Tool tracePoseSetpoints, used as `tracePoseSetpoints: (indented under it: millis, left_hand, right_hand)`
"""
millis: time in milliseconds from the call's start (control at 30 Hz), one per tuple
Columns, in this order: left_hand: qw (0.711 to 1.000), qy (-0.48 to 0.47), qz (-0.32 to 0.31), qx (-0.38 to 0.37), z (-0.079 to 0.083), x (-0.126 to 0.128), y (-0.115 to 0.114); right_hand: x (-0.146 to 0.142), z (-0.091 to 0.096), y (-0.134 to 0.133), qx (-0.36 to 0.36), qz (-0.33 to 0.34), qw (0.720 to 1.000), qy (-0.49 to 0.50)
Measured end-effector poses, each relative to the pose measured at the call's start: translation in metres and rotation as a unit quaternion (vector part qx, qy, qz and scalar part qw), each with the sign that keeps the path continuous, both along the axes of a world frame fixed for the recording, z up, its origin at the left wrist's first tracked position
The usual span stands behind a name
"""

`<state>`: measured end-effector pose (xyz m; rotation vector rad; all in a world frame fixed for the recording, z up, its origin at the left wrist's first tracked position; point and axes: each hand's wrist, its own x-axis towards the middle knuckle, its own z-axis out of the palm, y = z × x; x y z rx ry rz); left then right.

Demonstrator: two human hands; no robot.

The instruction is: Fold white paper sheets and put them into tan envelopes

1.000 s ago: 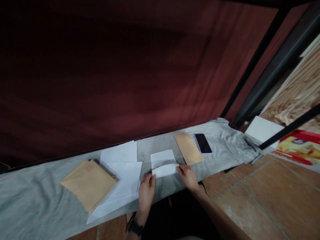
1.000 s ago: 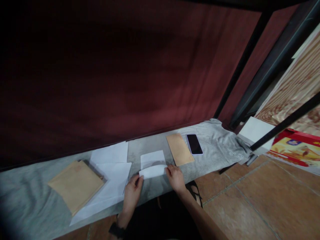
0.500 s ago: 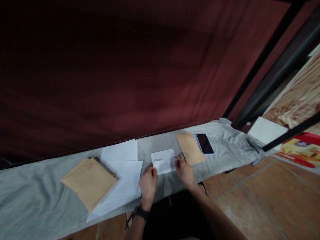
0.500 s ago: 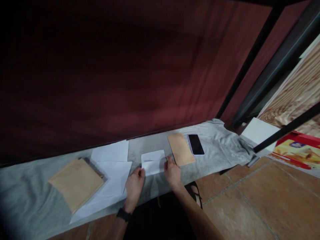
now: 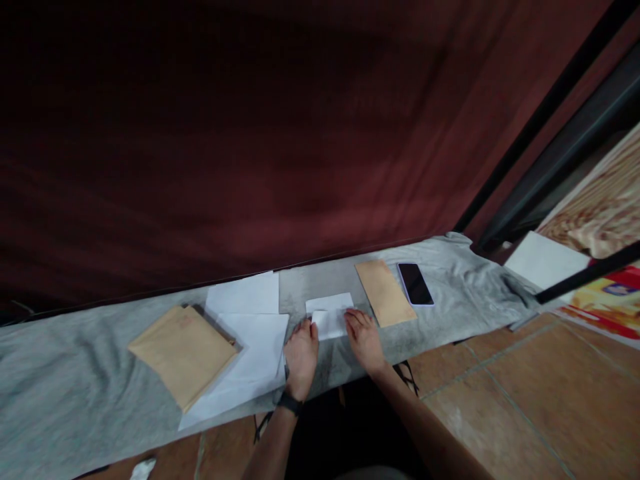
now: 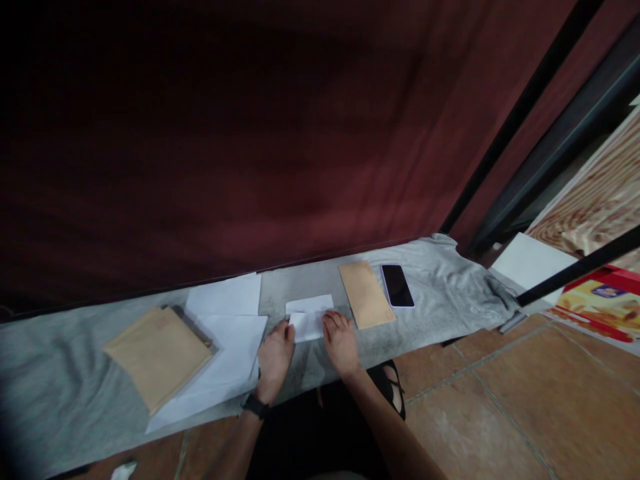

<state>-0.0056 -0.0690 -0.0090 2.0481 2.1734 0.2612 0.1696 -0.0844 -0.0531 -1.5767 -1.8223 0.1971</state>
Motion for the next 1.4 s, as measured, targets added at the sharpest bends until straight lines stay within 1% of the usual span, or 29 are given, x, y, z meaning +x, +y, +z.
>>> tracePoseSetpoints:
  millis: [133,267,400,600,733,967,1067,1133,1200,1267,1333,1400]
  left_hand:
    - [1.000,-0.003,0.008,0.007,0.000,0.001,0.003]
    - [1.000,0.007,-0.003,0.016,0.000,0.000,0.007]
    - [1.000,0.004,0.011,0.006,-0.001,0.000,0.012]
    - [1.000,0.000,0.015,0.013,-0.003,0.001,0.017]
    - [1.000,0.002,0.030,0.002,-0.003,0.002,0.020]
    - [0.999,-0.012,0.036,-0.001,0.000,0.002,0.023]
    - [0.998,-0.054,0.045,0.002,-0.003,-0.002,0.023]
    - [0.992,-0.120,0.044,0.016,-0.008,-0.007,0.023]
    - [0.977,-0.209,0.033,0.043,-0.015,-0.012,0.022]
    - [0.959,-0.275,0.018,0.067,-0.021,-0.016,0.021]
    - [0.949,-0.306,0.004,0.079,-0.025,-0.019,0.019]
    - [0.942,-0.325,-0.008,0.086,-0.028,-0.021,0.014]
  right_hand:
    - [0.001,-0.002,0.000,0.011,-0.007,1.000,0.016]
    - [0.003,-0.003,0.000,0.012,0.006,1.000,0.024]
    - [0.004,-0.004,0.001,0.008,-0.012,0.999,0.028]
    - [0.002,-0.006,0.003,-0.018,-0.021,1.000,0.005]
    - [0.001,-0.005,0.004,-0.017,-0.027,0.999,-0.016]
    - [0.000,-0.004,0.004,-0.020,-0.029,0.999,-0.032]
    - [0.001,-0.007,0.004,-0.020,-0.028,0.999,-0.018]
    - [0.002,-0.009,0.004,-0.016,-0.033,0.999,0.011]
    - [0.002,-0.009,0.004,-0.011,-0.048,0.998,0.046]
    - [0.002,-0.009,0.003,-0.011,-0.066,0.994,0.081]
    - [0.003,-0.008,0.002,-0.019,-0.077,0.989,0.123]
    - [0.004,-0.007,0.000,-0.035,-0.071,0.981,0.176]
